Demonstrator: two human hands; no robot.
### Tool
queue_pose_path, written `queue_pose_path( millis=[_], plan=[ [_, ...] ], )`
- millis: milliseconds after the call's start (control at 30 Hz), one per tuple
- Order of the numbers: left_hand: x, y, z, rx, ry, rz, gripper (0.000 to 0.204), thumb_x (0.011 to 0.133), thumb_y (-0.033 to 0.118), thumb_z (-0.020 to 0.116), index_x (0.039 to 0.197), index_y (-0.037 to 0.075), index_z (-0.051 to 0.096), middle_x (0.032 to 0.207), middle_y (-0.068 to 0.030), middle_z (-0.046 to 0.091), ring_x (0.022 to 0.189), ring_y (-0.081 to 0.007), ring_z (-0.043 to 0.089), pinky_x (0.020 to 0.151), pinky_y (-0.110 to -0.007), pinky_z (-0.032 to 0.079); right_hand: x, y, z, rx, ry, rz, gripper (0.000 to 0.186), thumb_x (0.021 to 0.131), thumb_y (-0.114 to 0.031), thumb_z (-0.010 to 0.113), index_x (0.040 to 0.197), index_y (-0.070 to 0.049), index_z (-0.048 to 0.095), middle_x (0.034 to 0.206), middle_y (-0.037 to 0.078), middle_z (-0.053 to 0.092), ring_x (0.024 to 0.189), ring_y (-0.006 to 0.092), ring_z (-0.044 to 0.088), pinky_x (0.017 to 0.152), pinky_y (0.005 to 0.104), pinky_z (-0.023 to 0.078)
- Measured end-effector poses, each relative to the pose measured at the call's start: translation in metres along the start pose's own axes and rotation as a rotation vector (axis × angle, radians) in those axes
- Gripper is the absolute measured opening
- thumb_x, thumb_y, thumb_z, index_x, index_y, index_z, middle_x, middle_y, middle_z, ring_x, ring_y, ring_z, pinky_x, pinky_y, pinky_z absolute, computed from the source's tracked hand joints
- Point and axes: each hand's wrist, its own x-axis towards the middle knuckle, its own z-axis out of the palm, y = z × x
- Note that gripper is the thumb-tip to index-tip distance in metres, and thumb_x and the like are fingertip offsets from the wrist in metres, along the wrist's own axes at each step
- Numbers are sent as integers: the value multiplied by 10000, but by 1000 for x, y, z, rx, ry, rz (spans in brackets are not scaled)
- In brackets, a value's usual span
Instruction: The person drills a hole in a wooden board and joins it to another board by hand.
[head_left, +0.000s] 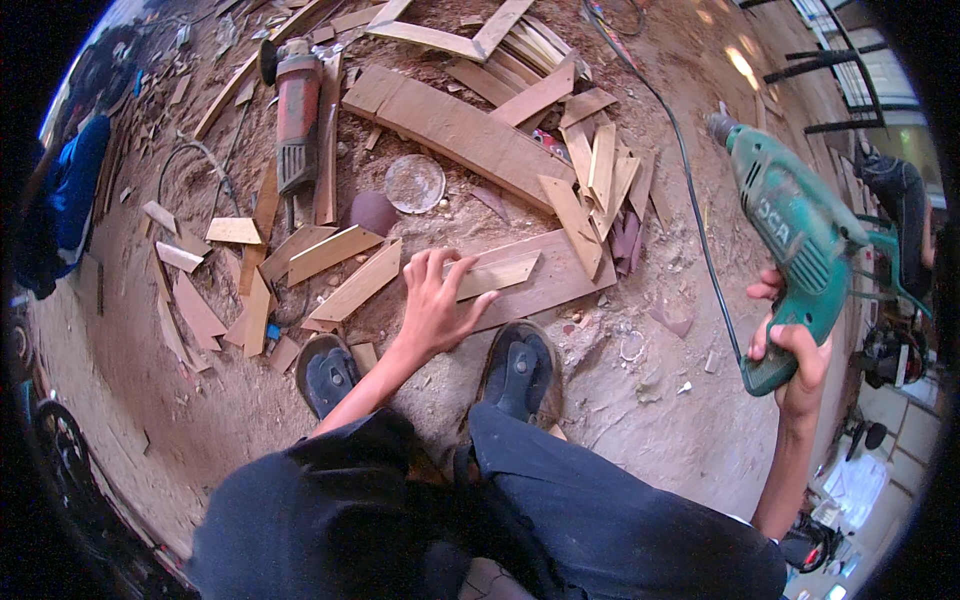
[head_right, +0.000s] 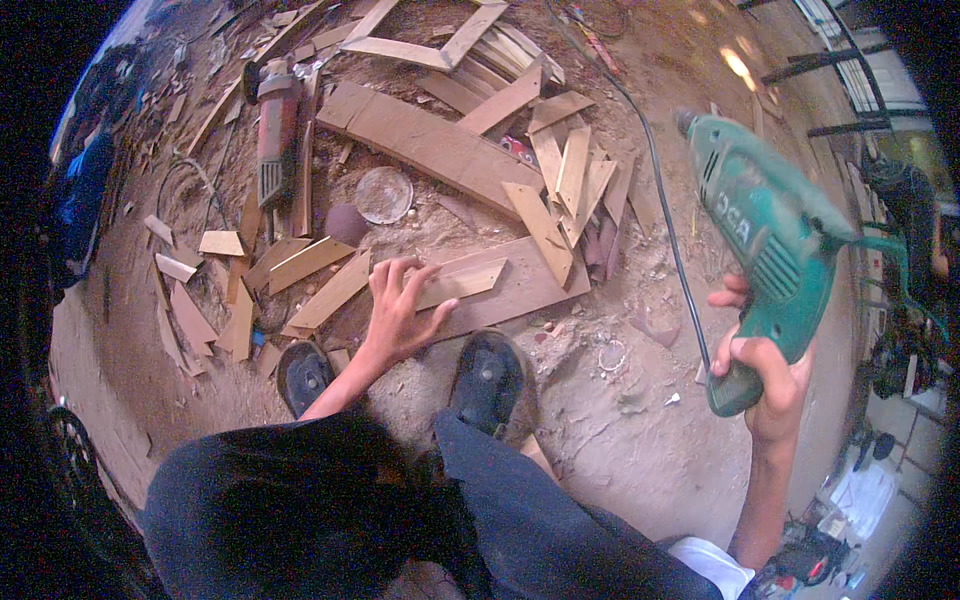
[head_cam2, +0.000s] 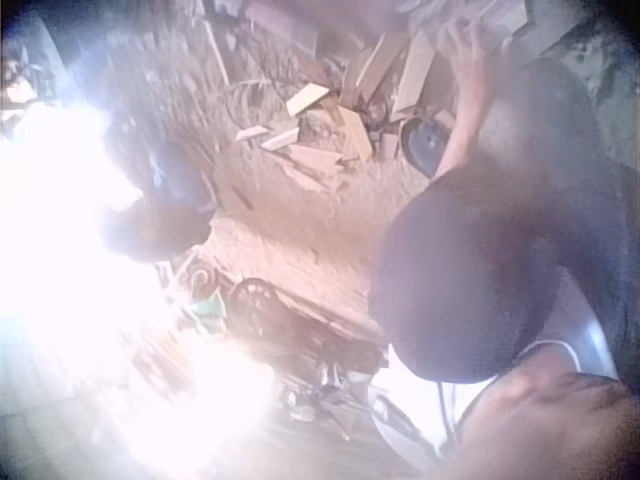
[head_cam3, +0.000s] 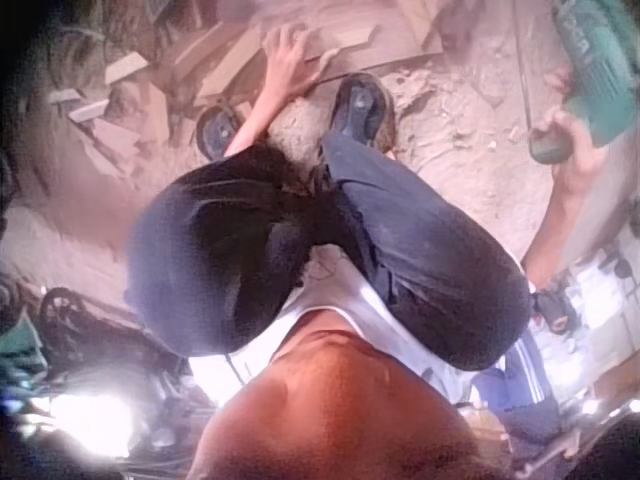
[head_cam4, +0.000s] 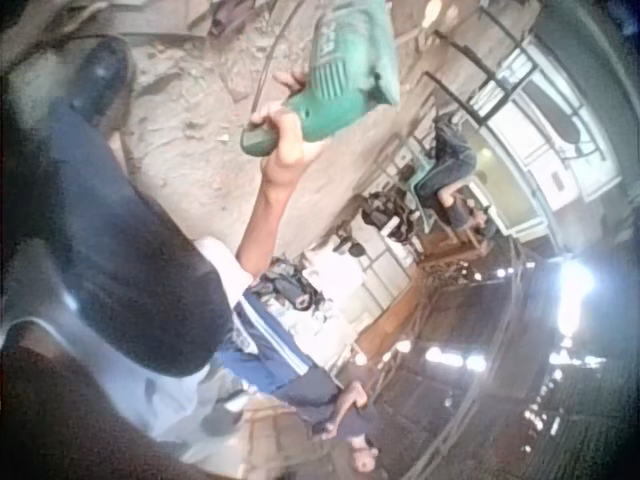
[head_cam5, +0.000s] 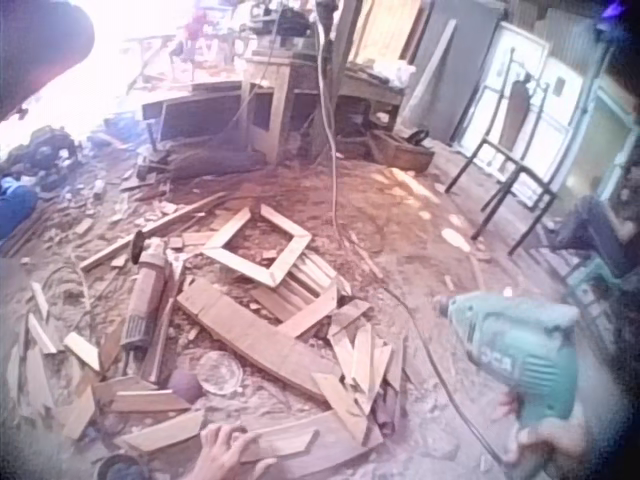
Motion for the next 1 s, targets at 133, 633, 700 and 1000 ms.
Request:
queue_pose_path(
  millis=[133, 633, 700, 1000],
  plan=[
    [72, 14, 37, 54, -181, 228, 499, 732, 181, 706, 1207, 130, 560, 1165, -116, 504, 1119, -327, 434, 950, -446, 367, -1, 10, 6, 185, -2, 13, 570, 663, -72, 531, 1188, 136, 450, 1049, 263, 570, 584, 185, 573, 536, 292, 485],
    [207, 41, 115, 537, -454, 1050, 389, 822, 272, 575, 1198, 228, 487, 1192, 6, 461, 1213, -193, 406, 924, -347, 407, -27, 33, 13, 295, 106, 83, 693, 625, -132, 533, 1238, 152, 380, 1094, 323, 516, 490, 196, 526, 516, 327, 489],
    [223, 17, 138, 454, -261, 1076, 406, 825, 221, 566, 1211, 273, 451, 1076, 13, 489, 1130, -171, 450, 824, -308, 443, -25, 29, 14, 287, 130, 54, 694, 628, -136, 531, 1242, 149, 376, 1070, 313, 519, 487, 185, 517, 515, 327, 487],
    [233, 41, 129, 454, -358, 720, 828, 766, 198, 655, 1474, 216, 226, 1292, -90, 464, 1229, -271, 440, 959, -377, 430, -23, 40, 11, 315, 115, 96, 667, 649, -117, 541, 1235, 152, 371, 1051, 303, 530, 501, 187, 536, 520, 323, 494]
  ],
)
